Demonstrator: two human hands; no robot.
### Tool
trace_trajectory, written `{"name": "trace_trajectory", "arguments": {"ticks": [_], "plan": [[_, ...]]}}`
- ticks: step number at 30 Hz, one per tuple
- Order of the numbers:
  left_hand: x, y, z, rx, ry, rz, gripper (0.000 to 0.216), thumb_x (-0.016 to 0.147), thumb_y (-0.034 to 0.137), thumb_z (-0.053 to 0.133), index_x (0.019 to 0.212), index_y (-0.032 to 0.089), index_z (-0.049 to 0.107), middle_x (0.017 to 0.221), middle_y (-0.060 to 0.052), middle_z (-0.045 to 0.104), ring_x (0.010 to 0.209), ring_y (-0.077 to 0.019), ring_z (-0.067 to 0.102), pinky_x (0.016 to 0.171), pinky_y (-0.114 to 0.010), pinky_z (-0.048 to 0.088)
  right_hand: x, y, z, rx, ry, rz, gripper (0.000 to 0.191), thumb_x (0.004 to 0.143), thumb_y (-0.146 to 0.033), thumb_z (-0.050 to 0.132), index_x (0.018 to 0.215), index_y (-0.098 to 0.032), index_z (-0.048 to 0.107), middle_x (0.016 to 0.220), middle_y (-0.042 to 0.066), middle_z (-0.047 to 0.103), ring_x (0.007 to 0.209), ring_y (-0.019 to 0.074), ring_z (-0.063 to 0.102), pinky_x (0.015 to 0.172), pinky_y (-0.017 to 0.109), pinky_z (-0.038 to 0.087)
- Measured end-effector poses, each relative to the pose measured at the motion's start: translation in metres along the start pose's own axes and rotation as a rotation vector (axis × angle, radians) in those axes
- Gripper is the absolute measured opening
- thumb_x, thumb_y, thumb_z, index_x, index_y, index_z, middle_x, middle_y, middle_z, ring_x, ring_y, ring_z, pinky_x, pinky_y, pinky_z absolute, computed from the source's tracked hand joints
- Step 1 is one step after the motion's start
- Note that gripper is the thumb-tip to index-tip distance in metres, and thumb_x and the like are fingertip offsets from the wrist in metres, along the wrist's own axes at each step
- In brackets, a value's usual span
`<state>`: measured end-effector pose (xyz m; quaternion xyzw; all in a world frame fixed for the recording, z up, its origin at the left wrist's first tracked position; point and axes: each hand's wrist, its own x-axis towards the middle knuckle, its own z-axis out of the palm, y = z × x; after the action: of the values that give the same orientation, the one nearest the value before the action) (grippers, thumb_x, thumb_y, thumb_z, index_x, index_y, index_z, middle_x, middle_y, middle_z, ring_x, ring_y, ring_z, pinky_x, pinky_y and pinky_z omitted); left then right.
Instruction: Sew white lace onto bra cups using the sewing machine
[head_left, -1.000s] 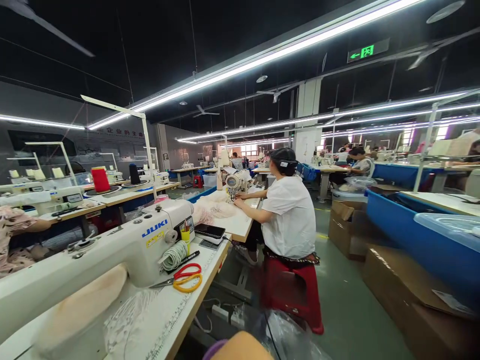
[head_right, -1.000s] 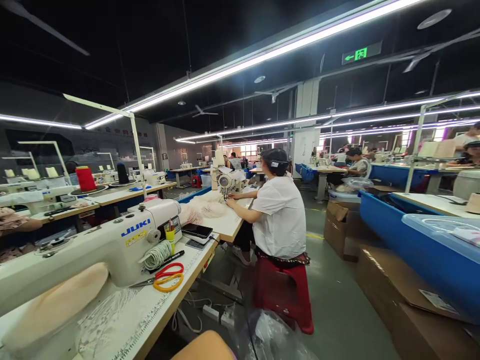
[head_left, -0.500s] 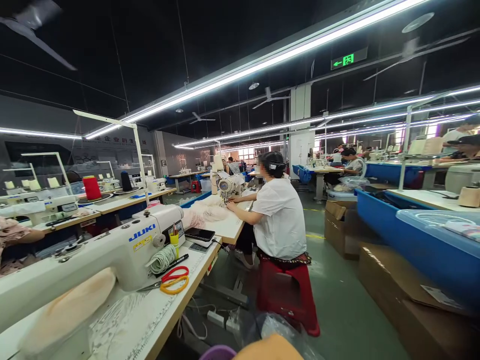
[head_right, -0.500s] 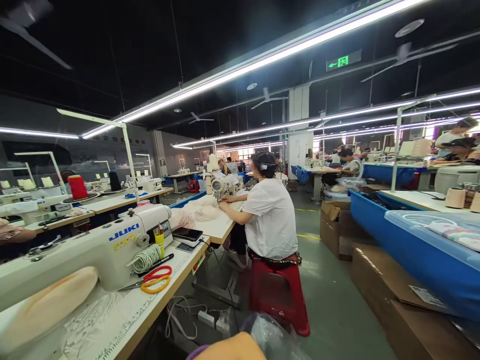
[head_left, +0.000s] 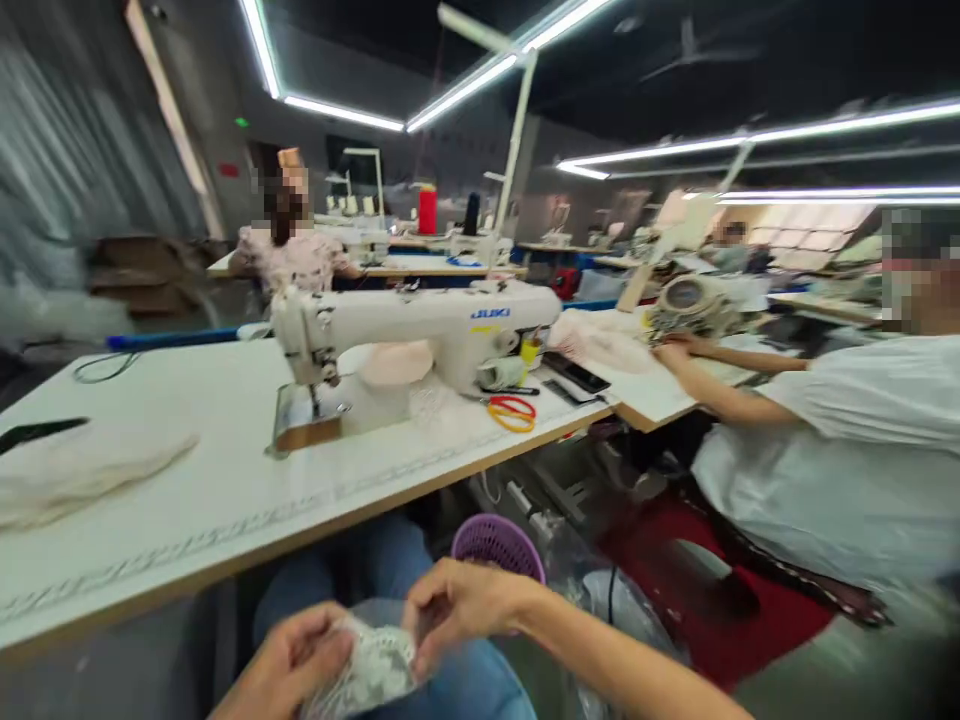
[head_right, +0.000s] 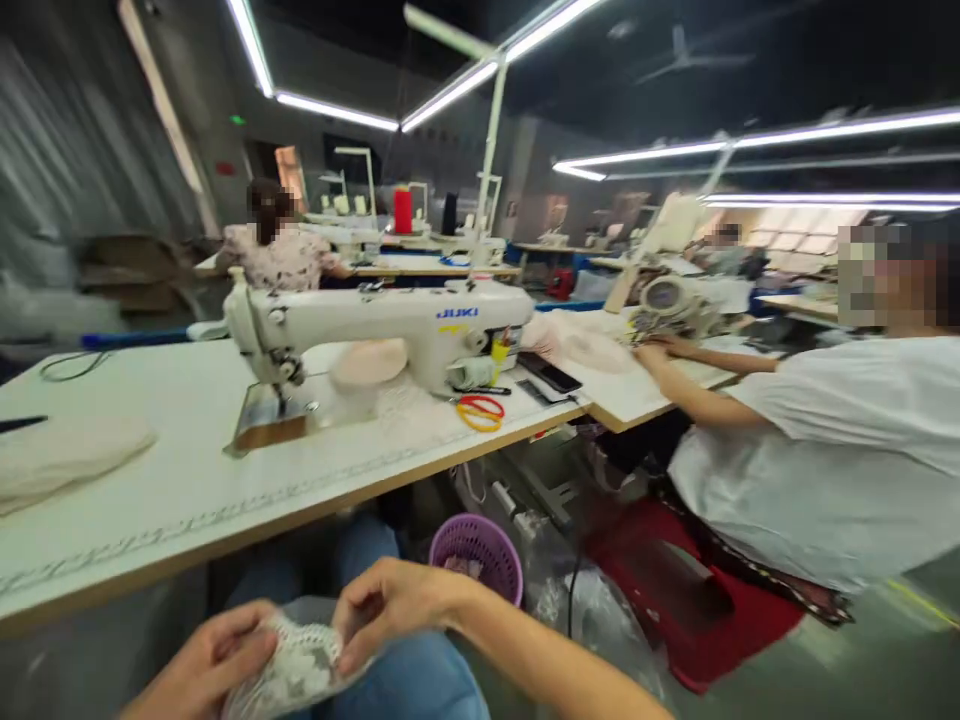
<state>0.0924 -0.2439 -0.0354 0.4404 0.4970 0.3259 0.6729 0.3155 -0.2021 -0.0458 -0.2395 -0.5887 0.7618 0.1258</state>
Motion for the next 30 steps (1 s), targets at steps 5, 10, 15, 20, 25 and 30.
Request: {"name": "trace_trajectory", "arguments": {"ticks": [5, 10, 15, 20, 25, 30], "plan": [[-0.009, -0.006, -0.01, -0.195, -0.208, -0.102, 0.039, 0.065, 0.045, 0.078, 0.077, 0.01, 0.065, 0.066, -0.003, 0.067, 0.057, -0.01, 0.054, 0.056, -0.019, 0.039, 0.002, 0.003, 0.004, 0.077, -0.026, 0.092, 0.047, 0.048, -0.045, 0.082, 0.077, -0.011, 0.064, 0.072, -0.001, 0.062, 0.063, 0.0091, 0.057, 0.068, 0.024, 0.047], [-0.004, -0.012, -0.011, -0.214, -0.22, -0.138, 0.035, 0.068, 0.043, 0.076, 0.078, 0.011, 0.065, 0.065, -0.004, 0.067, 0.055, -0.0104, 0.055, 0.054, -0.019, 0.038, 0.013, 0.003, 0.01, 0.061, 0.022, 0.072, 0.05, 0.045, -0.049, 0.081, 0.075, -0.012, 0.064, 0.069, -0.002, 0.061, 0.06, 0.0083, 0.054, 0.063, 0.022, 0.044], [-0.002, -0.015, -0.015, -0.19, -0.18, -0.159, 0.036, 0.07, 0.045, 0.073, 0.078, 0.01, 0.066, 0.065, -0.003, 0.065, 0.057, -0.0104, 0.053, 0.055, -0.018, 0.038, 0.018, 0.006, 0.008, 0.043, 0.025, 0.09, 0.045, 0.05, -0.048, 0.08, 0.073, -0.012, 0.064, 0.065, -0.003, 0.059, 0.057, 0.0068, 0.051, 0.059, 0.02, 0.042], [0.001, -0.017, -0.016, -0.208, -0.094, -0.204, 0.041, 0.069, 0.051, 0.071, 0.075, 0.011, 0.066, 0.063, -0.001, 0.062, 0.057, -0.0103, 0.049, 0.055, -0.018, 0.037, 0.02, 0.012, 0.007, 0.025, 0.114, 0.057, 0.04, 0.058, -0.045, 0.078, 0.076, -0.012, 0.066, 0.066, -0.001, 0.059, 0.06, 0.0087, 0.052, 0.06, 0.021, 0.042], [0.0, -0.021, -0.018, -0.145, -0.05, -0.154, 0.045, 0.069, 0.055, 0.069, 0.08, 0.012, 0.067, 0.069, -0.003, 0.065, 0.062, -0.0129, 0.053, 0.059, -0.019, 0.04, 0.025, 0.016, 0.004, 0.028, 0.186, 0.066, 0.04, 0.062, -0.048, 0.075, 0.073, -0.01, 0.067, 0.063, -0.001, 0.057, 0.057, 0.0076, 0.049, 0.058, 0.02, 0.04], [0.003, -0.023, -0.017, -0.185, -0.101, -0.122, 0.043, 0.063, 0.046, 0.078, 0.089, 0.014, 0.067, 0.071, -0.005, 0.069, 0.068, -0.018, 0.061, 0.069, -0.025, 0.045, 0.022, 0.012, -0.001, 0.033, 0.158, 0.073, 0.042, 0.065, -0.051, 0.072, 0.071, -0.01, 0.067, 0.061, -0.001, 0.055, 0.055, 0.007, 0.046, 0.055, 0.019, 0.037]]}}
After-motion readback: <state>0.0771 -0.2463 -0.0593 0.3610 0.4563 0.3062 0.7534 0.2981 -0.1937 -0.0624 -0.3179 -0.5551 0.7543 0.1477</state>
